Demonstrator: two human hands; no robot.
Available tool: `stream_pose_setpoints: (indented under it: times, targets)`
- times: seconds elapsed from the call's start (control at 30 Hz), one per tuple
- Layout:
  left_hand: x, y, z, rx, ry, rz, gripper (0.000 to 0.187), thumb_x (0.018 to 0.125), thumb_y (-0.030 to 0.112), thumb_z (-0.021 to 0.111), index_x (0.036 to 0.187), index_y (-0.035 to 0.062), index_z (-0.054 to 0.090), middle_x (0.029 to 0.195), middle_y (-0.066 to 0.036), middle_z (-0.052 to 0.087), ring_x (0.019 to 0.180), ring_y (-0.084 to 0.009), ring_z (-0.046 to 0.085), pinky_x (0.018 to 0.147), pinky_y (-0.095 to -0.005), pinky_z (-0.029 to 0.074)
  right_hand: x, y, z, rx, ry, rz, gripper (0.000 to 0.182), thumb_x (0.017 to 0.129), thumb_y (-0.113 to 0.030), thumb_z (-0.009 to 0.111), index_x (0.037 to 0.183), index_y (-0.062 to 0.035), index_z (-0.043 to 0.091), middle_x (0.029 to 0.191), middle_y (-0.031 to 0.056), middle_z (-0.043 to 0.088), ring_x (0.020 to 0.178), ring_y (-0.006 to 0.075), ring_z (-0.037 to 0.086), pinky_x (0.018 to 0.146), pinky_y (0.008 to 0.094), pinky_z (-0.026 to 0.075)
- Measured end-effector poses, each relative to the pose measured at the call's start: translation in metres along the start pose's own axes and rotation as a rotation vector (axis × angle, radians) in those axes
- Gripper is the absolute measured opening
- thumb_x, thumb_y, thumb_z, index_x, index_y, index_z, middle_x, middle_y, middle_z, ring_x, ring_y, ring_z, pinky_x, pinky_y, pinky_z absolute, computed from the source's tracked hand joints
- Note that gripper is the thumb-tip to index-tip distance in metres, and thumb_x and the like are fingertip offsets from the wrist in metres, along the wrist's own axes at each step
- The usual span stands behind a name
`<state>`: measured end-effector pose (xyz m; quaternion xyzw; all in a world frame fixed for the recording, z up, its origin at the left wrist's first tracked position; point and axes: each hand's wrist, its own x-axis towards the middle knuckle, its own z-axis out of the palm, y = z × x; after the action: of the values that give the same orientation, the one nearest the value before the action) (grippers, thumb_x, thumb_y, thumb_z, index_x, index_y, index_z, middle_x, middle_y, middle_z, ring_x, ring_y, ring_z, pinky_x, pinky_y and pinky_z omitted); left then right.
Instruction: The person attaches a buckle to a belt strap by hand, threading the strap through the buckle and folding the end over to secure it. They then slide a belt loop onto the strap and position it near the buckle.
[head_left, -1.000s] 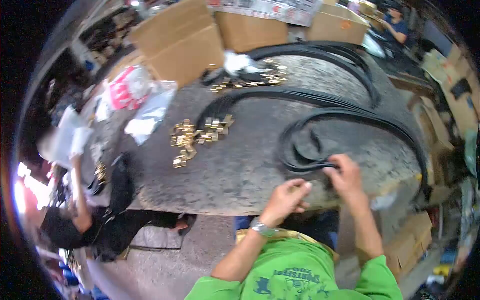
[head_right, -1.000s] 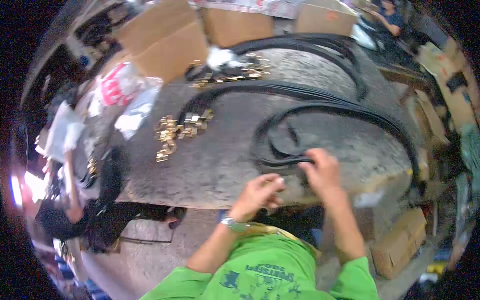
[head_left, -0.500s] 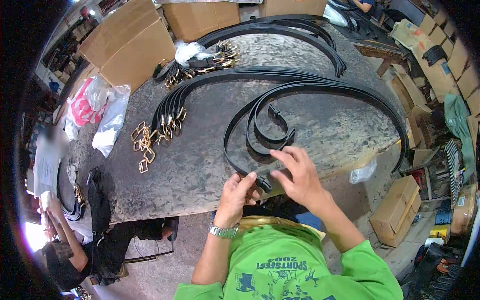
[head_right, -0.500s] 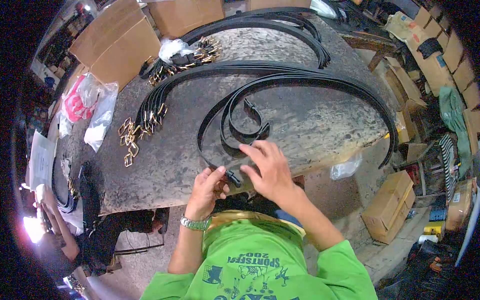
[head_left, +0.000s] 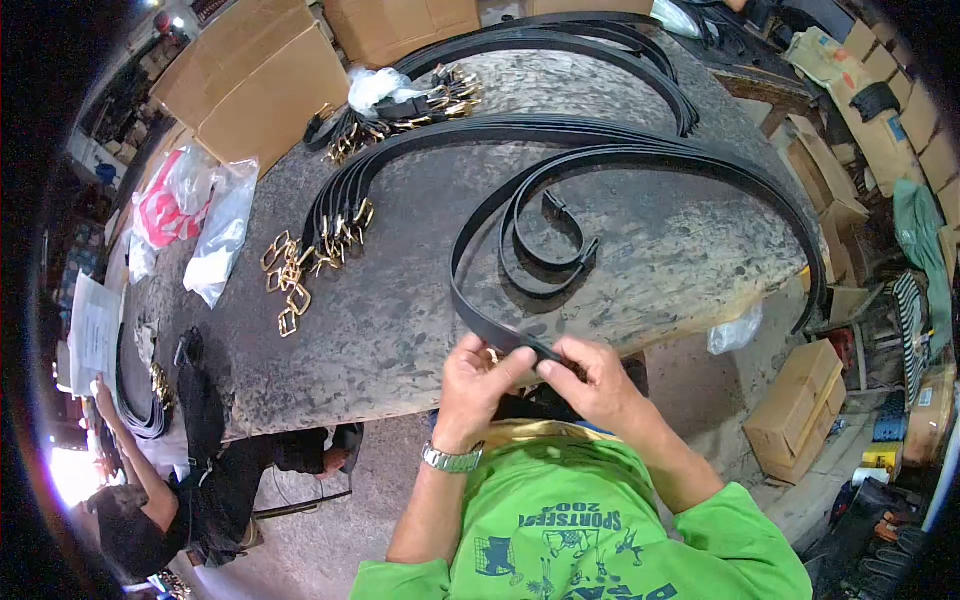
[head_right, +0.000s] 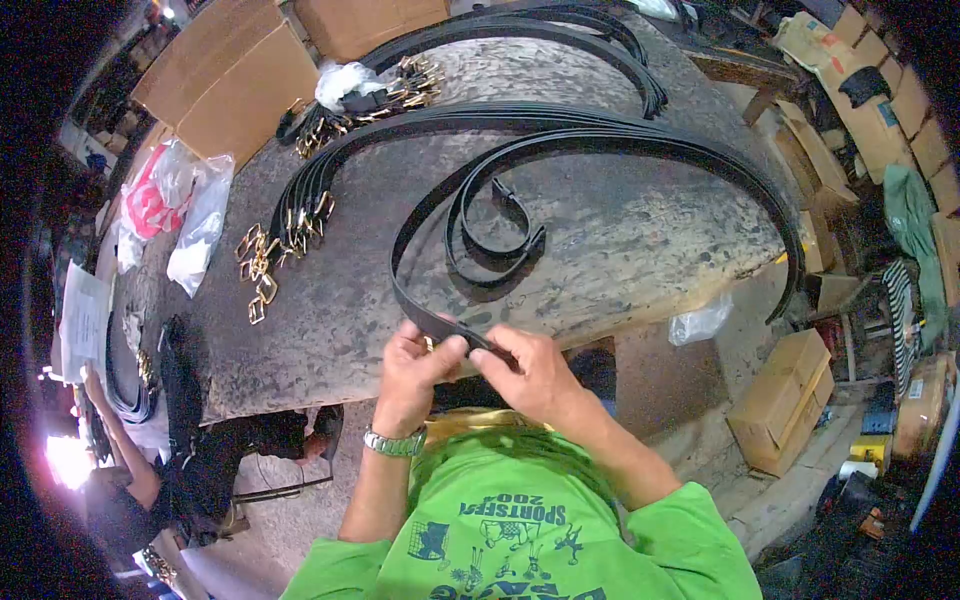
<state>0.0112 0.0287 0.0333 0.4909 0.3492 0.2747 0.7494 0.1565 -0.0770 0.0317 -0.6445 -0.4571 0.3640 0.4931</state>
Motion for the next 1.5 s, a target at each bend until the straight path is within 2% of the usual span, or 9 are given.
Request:
stream_pose_setpoints:
  times: [0.1,0.3,0.37,0.43,0.47,0.67,0.8,1.0,1.5]
  targets:
    - [0.017,0.000,-0.016,-0.178,0.210,0.051,0.020,0.088,0.015,0.076,0.102,0.0067,0.065,0.084,0.002,0.067,0.061,-0.0042,0.055,0.051,-0.0197,0.045,-0.010,-0.002,0.000,-0.052,-0.023,0.021,0.017,0.093,-0.016,0.064,0.087,-0.0003,0.061,0.065,0.0052,0.056,0.056,0.0125,0.048,0.052,0.0313,0.039]
    - [0.010,-0.008,-0.013,-0.034,0.008,-0.130,0.020,0.092,0.026,0.072,0.095,0.0065,0.067,0.081,-0.002,0.069,0.062,-0.0088,0.062,0.057,-0.0231,0.053,0.001,0.015,0.009,0.504,-0.099,0.276,0.020,0.098,-0.021,0.060,0.093,-0.0023,0.063,0.074,-0.0030,0.058,0.066,0.0038,0.050,0.060,0.0224,0.042]
    - [0.021,-0.012,-0.023,0.099,0.048,-0.109,0.022,0.092,0.027,0.071,0.091,0.0058,0.067,0.077,-0.002,0.068,0.060,-0.0090,0.061,0.055,-0.0241,0.052,0.004,0.025,0.011,0.401,-0.133,0.243,0.018,0.097,-0.020,0.062,0.098,-0.0027,0.064,0.077,0.0022,0.062,0.069,0.0108,0.059,0.063,0.0275,0.047]
    - [0.033,0.004,-0.026,0.268,0.096,-0.007,0.028,0.093,0.030,0.070,0.083,0.0039,0.067,0.066,0.001,0.062,0.056,-0.0066,0.056,0.052,-0.0219,0.045,0.010,0.018,0.012,-0.133,0.078,-0.159,0.018,0.093,-0.019,0.064,0.103,-0.0030,0.064,0.081,0.0100,0.065,0.073,0.0224,0.065,0.067,0.0344,0.050]
    - [0.038,0.011,-0.026,0.336,0.129,0.002,0.032,0.092,0.031,0.070,0.077,0.0027,0.066,0.065,0.001,0.061,0.054,-0.0065,0.054,0.050,-0.0227,0.042,0.008,0.006,0.010,-0.147,0.107,-0.095,0.023,0.088,-0.014,0.069,0.107,-0.0042,0.064,0.088,0.0142,0.065,0.079,0.0309,0.066,0.072,0.0400,0.052]
    - [0.057,0.016,-0.038,0.482,0.035,-0.083,0.037,0.090,0.033,0.071,0.073,0.0013,0.067,0.061,0.001,0.058,0.053,-0.0061,0.049,0.049,-0.0248,0.038,0.026,0.015,0.008,-0.522,0.187,-0.419,0.039,0.077,-0.007,0.074,0.114,-0.0083,0.062,0.100,0.0118,0.062,0.093,0.0333,0.062,0.075,0.0430,0.052]
    - [0.058,0.015,-0.040,0.529,0.017,-0.080,0.035,0.090,0.031,0.070,0.075,-0.0005,0.068,0.061,0.001,0.058,0.054,-0.0053,0.048,0.050,-0.0261,0.037,0.039,0.018,0.016,-0.572,0.110,-0.501,0.032,0.075,-0.006,0.073,0.105,-0.0084,0.063,0.098,0.0101,0.059,0.091,0.0331,0.059,0.077,0.0438,0.050]
    - [0.060,0.013,-0.035,0.534,0.063,-0.028,0.035,0.088,0.027,0.070,0.071,-0.0029,0.066,0.060,0.001,0.058,0.056,-0.0053,0.046,0.050,-0.0291,0.037,0.050,0.026,0.020,-0.598,0.030,-0.515,0.024,0.072,-0.003,0.072,0.092,-0.0070,0.061,0.087,0.0104,0.055,0.081,0.0326,0.056,0.070,0.0429,0.045]
    - [0.058,0.016,-0.032,0.741,0.072,0.035,0.038,0.086,0.030,0.070,0.072,-0.0049,0.063,0.055,-0.006,0.055,0.053,-0.0090,0.045,0.050,-0.0337,0.038,0.047,0.024,0.023,-0.602,0.019,-0.494,0.023,0.075,-0.003,0.068,0.094,-0.0073,0.056,0.084,0.0096,0.052,0.079,0.0321,0.054,0.069,0.0447,0.040]
